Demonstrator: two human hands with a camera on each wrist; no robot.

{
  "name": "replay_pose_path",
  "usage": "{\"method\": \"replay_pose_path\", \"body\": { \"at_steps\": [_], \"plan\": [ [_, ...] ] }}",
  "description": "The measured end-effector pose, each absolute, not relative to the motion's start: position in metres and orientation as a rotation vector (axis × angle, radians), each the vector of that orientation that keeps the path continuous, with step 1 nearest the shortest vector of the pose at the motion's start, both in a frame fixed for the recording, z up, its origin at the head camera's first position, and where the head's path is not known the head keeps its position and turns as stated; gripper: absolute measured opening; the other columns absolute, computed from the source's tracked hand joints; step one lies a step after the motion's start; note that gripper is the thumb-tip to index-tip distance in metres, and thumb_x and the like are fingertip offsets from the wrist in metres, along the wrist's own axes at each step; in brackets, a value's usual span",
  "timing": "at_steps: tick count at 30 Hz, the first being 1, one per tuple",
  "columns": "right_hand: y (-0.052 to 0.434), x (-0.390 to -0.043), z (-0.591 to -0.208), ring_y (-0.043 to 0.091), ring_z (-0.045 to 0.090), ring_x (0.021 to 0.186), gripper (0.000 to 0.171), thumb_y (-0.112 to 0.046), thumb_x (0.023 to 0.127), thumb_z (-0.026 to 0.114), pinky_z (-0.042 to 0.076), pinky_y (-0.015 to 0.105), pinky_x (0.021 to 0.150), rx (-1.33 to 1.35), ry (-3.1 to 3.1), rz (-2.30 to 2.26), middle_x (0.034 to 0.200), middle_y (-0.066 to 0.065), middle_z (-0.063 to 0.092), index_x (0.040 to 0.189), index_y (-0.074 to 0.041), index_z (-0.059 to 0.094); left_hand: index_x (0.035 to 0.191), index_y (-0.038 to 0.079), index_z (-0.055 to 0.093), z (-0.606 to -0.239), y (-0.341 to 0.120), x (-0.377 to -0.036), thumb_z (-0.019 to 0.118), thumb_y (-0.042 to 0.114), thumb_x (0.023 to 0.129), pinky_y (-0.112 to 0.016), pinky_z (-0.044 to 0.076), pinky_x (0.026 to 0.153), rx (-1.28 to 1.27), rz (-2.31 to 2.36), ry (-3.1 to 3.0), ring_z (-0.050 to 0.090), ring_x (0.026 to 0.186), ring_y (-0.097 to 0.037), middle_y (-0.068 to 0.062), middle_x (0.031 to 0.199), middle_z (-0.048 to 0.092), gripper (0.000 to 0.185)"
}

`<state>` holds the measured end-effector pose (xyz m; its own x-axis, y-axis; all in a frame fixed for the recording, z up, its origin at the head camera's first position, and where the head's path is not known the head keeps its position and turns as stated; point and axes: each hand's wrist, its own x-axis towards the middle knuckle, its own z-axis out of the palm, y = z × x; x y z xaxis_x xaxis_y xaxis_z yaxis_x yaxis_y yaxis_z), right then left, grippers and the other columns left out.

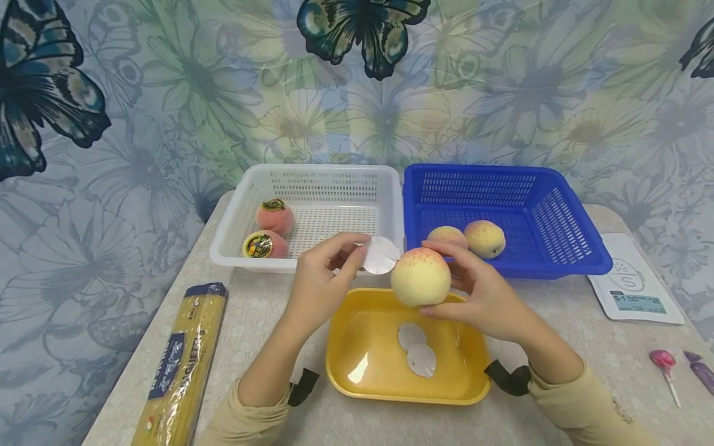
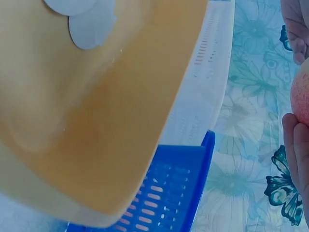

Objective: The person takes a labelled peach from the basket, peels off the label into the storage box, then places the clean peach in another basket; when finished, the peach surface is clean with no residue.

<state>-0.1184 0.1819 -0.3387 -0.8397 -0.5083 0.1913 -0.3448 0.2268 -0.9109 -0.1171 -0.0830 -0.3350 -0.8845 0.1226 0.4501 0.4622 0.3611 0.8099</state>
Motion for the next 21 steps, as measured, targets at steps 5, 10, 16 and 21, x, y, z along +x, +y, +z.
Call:
{"method": "replay_pose_path", "body": {
  "at_steps": [5,10,16,21],
  "plan": [
    [0.188,-0.12,-0.337,0.011,0.062,0.119,0.083,-0.006,0.072,0.088,0.051,0.023,0.1,-0.842,2.385,-1.672,0.141,0.001,0.051,0.143,-0.017,0.047,0.112,0.01,0.073,-0.337,-0.084,-0.114,0.066,0.017,0.096,-0.024,0.058,0.066,-0.486,-1.533,-2.349,0.066,0.073,-0.01,-0.001,0.09,0.073,0.019],
    [0.195,-0.121,-0.334,0.012,0.061,0.122,0.084,-0.008,0.071,0.089,0.05,0.022,0.101,-0.801,2.425,-1.651,0.142,-0.005,0.051,0.144,-0.018,0.048,0.111,0.008,0.074,-0.34,-0.085,-0.112,0.069,0.017,0.094,-0.023,0.059,0.068,-0.476,-1.527,-2.373,0.069,0.076,-0.014,-0.003,0.094,0.075,0.02],
    [0.203,-0.119,-0.331,0.006,0.059,0.122,0.087,-0.011,0.074,0.088,0.048,0.018,0.1,-0.714,2.501,-1.587,0.144,-0.005,0.051,0.148,-0.017,0.044,0.11,0.011,0.074,-0.347,-0.088,-0.107,0.07,0.018,0.093,-0.023,0.058,0.07,-0.479,-1.483,-2.492,0.066,0.075,-0.009,0.0,0.09,0.074,0.018],
    [0.209,-0.118,-0.33,0.004,0.057,0.124,0.088,-0.009,0.074,0.087,0.046,0.016,0.1,-0.677,2.529,-1.583,0.149,-0.001,0.047,0.149,-0.013,0.041,0.109,0.014,0.074,-0.359,-0.09,-0.101,0.07,0.017,0.093,-0.021,0.056,0.07,-0.53,-1.404,-2.745,0.064,0.075,-0.005,0.004,0.088,0.074,0.017]
  ]
}}
